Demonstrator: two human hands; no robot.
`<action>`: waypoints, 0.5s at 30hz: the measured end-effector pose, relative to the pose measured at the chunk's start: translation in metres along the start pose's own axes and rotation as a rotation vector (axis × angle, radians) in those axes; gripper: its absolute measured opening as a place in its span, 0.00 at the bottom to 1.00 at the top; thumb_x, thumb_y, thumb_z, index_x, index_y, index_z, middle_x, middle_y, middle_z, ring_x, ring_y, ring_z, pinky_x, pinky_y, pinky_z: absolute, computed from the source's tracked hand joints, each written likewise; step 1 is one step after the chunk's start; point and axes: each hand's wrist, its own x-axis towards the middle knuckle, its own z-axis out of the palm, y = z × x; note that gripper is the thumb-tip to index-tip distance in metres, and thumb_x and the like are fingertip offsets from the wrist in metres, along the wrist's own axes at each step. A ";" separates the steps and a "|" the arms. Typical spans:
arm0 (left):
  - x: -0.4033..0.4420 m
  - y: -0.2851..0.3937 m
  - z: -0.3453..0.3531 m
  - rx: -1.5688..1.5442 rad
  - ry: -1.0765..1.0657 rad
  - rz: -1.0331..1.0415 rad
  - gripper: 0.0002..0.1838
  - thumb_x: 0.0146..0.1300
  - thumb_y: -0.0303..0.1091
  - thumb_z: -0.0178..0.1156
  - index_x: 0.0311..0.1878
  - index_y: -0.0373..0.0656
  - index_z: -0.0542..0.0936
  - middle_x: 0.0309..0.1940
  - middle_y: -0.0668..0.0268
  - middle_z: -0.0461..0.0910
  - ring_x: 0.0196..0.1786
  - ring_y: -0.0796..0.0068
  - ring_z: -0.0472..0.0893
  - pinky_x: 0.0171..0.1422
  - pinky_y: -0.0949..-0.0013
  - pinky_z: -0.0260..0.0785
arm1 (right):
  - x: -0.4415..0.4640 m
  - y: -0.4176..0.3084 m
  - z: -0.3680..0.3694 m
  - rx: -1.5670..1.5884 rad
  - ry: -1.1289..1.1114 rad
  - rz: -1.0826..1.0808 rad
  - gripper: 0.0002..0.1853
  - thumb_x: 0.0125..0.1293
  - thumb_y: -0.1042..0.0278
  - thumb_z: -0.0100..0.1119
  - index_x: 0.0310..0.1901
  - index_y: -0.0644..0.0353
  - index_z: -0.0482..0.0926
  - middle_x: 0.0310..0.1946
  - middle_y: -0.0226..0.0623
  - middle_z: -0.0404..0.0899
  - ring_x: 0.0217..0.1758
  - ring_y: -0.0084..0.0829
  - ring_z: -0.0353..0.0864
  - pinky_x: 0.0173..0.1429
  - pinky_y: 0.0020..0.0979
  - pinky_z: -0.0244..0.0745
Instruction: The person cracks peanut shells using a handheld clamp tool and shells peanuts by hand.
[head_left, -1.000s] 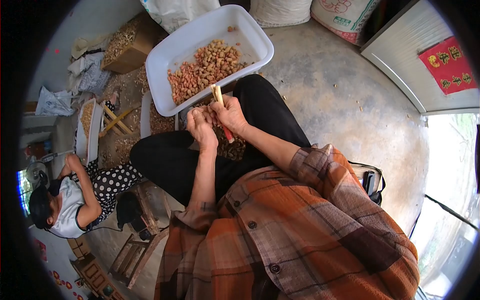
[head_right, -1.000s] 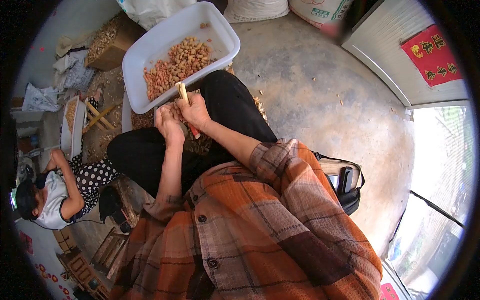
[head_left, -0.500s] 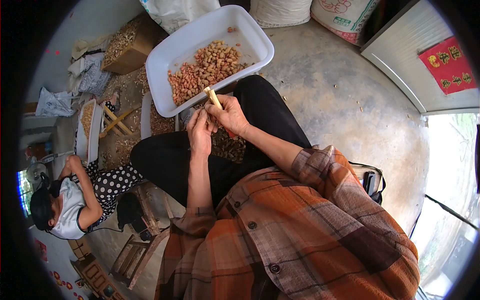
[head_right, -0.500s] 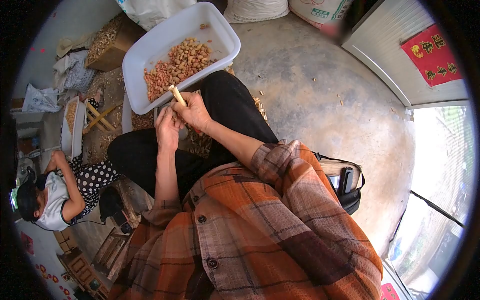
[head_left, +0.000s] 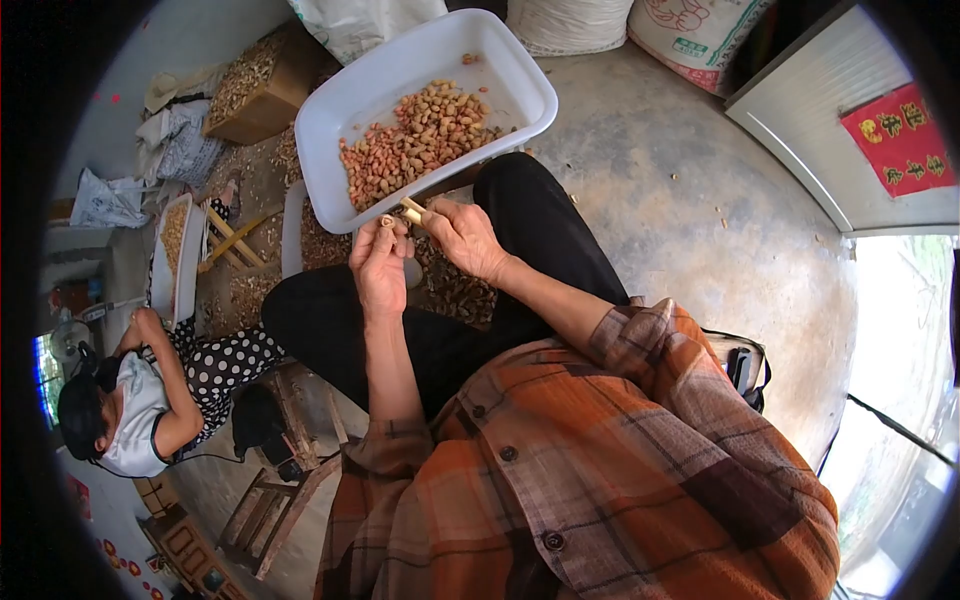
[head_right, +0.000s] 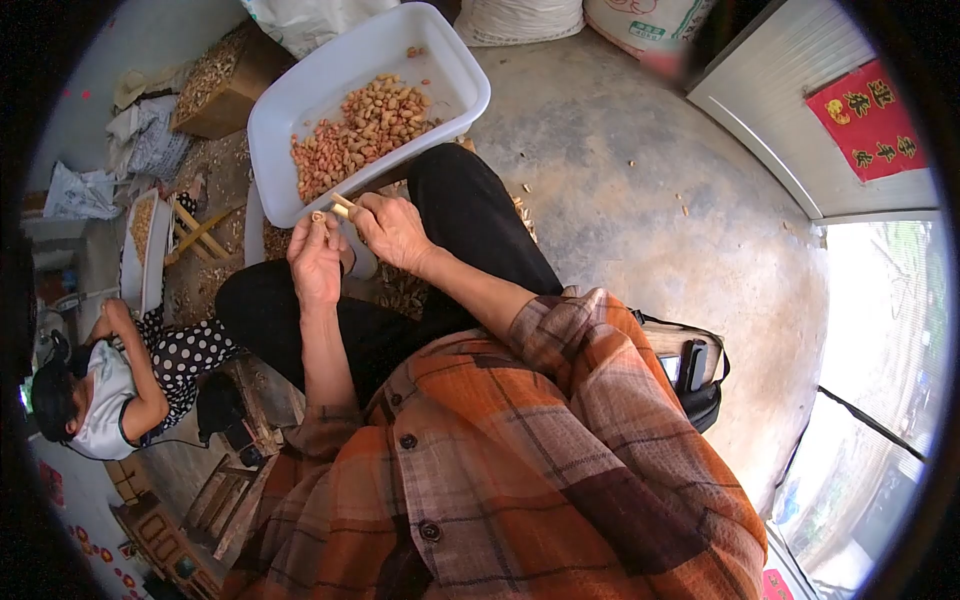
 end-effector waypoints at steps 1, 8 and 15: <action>0.000 0.001 0.000 -0.013 0.000 -0.002 0.09 0.67 0.31 0.52 0.47 0.39 0.74 0.34 0.67 0.75 0.30 0.81 0.67 0.38 0.72 0.63 | 0.000 -0.001 0.000 -0.050 -0.001 -0.030 0.15 0.66 0.62 0.43 0.30 0.64 0.73 0.20 0.41 0.72 0.22 0.39 0.75 0.27 0.35 0.70; -0.001 -0.001 -0.005 0.238 -0.006 0.010 0.11 0.69 0.30 0.47 0.49 0.35 0.73 0.33 0.68 0.74 0.31 0.81 0.68 0.37 0.76 0.62 | 0.000 -0.006 0.001 0.026 -0.079 0.076 0.16 0.64 0.58 0.46 0.30 0.63 0.76 0.24 0.49 0.76 0.30 0.52 0.76 0.36 0.45 0.72; -0.003 -0.007 0.001 0.455 0.048 0.136 0.10 0.69 0.31 0.49 0.47 0.35 0.74 0.30 0.71 0.73 0.29 0.85 0.67 0.34 0.79 0.61 | 0.001 -0.015 0.001 0.031 -0.088 0.177 0.20 0.66 0.55 0.47 0.28 0.64 0.76 0.22 0.51 0.76 0.29 0.52 0.77 0.35 0.45 0.72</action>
